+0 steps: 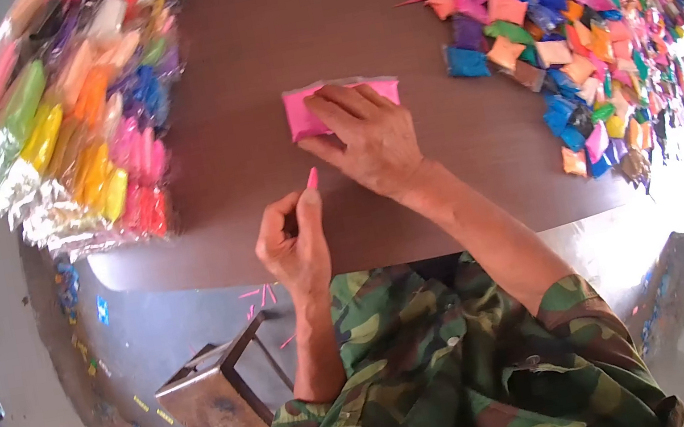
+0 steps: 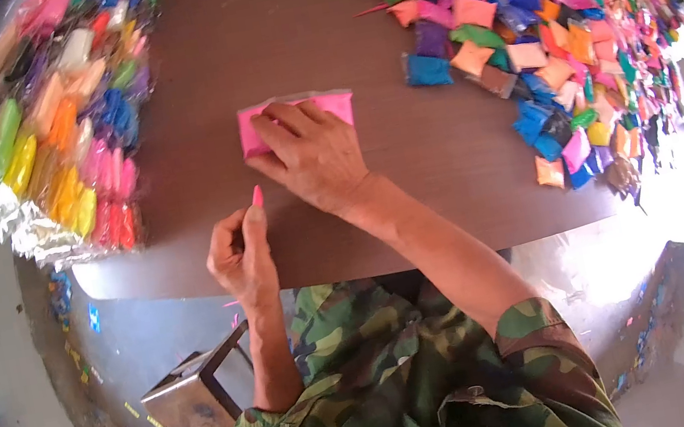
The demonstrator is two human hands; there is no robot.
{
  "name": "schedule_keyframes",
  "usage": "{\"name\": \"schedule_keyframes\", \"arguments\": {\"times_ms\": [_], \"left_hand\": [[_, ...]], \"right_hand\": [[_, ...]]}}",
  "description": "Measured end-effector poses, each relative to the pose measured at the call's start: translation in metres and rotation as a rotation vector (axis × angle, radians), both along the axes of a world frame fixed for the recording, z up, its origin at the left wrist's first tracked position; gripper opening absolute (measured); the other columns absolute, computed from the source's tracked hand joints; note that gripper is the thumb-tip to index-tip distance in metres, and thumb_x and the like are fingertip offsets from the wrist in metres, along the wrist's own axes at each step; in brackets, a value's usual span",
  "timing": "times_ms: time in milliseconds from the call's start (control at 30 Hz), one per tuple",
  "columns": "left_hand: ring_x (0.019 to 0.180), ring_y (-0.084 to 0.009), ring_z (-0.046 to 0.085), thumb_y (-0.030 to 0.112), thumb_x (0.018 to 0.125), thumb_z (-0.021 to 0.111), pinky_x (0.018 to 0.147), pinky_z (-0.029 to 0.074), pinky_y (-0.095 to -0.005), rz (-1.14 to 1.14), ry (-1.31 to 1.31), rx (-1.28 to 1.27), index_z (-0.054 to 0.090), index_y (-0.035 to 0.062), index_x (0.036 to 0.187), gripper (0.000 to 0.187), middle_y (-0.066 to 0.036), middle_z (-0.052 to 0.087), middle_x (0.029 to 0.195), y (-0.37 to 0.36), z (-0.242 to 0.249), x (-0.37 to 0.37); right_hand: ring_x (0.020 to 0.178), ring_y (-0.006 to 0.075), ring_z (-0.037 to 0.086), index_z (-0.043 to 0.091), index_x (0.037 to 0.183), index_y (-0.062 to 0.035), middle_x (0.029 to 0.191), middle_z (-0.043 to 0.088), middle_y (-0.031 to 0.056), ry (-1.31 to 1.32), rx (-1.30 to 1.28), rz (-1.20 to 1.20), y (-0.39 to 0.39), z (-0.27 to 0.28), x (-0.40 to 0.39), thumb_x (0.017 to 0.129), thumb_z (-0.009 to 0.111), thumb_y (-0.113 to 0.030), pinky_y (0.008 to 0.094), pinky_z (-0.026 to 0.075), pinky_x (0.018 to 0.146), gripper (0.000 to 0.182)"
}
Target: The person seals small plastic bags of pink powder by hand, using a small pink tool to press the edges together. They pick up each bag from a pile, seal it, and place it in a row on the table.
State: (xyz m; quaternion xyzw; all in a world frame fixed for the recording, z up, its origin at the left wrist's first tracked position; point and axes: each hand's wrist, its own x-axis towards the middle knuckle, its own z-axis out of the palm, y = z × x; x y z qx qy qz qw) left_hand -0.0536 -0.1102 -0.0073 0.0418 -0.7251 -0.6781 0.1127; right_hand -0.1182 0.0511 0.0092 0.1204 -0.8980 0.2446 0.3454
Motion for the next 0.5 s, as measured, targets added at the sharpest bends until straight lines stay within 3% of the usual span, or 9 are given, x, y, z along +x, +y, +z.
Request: {"name": "schedule_keyframes", "arguments": {"times_ms": [133,200,267,333,500], "left_hand": [[0.066,-0.0013,0.046,0.017,0.101,0.079,0.056,0.033,-0.0206,0.006,0.0,-0.034,0.073,-0.0023,0.096,0.02,0.006,0.059,0.076,-0.002,-0.006,0.0],[0.066,-0.0011,0.046,0.017,0.101,0.078,0.057,0.032,-0.0202,0.01,0.001,-0.044,0.073,-0.0022,0.096,0.02,0.006,0.059,0.076,-0.002,-0.003,0.0],[0.066,-0.0009,0.045,0.017,0.101,0.078,0.057,0.032,-0.0201,-0.004,-0.021,0.01,0.073,-0.0022,0.096,0.021,0.006,0.059,0.076,-0.001,-0.002,0.0],[0.066,-0.0009,0.045,0.018,0.101,0.078,0.057,0.031,-0.0202,-0.005,-0.012,0.014,0.073,-0.0023,0.096,0.022,0.006,0.059,0.076,0.0,-0.004,-0.001],[0.066,-0.0006,0.044,0.019,0.101,0.079,0.057,0.031,-0.0207,-0.028,-0.042,-0.023,0.073,-0.0022,0.096,0.022,0.007,0.058,0.076,0.0,0.0,-0.003]], "right_hand": [[0.096,0.0286,0.071,0.077,0.101,-0.0123,0.107,0.074,0.0052,0.021,0.044,-0.058,0.04,0.013,-0.003,0.083,0.083,-0.026,0.0429,0.06,0.079,0.024],[0.096,0.0294,0.072,0.078,0.1,-0.0142,0.103,0.074,0.0071,0.053,0.206,-0.149,0.094,0.009,-0.019,0.086,0.079,-0.024,0.045,0.059,0.078,0.017],[0.101,0.0362,0.073,0.076,0.108,-0.0084,0.111,0.076,0.0127,-0.16,0.192,-0.332,0.147,0.017,-0.03,0.091,0.076,-0.026,0.0474,0.059,0.085,0.024],[0.103,0.0387,0.073,0.075,0.109,-0.0058,0.112,0.075,0.016,-0.334,0.26,-0.545,0.189,0.028,-0.043,0.092,0.076,-0.027,0.0508,0.058,0.083,0.028],[0.1,0.0394,0.074,0.077,0.108,-0.0074,0.105,0.076,0.0166,-0.389,0.413,-0.551,0.225,0.028,-0.062,0.094,0.075,-0.031,0.0521,0.057,0.081,0.028]]}}
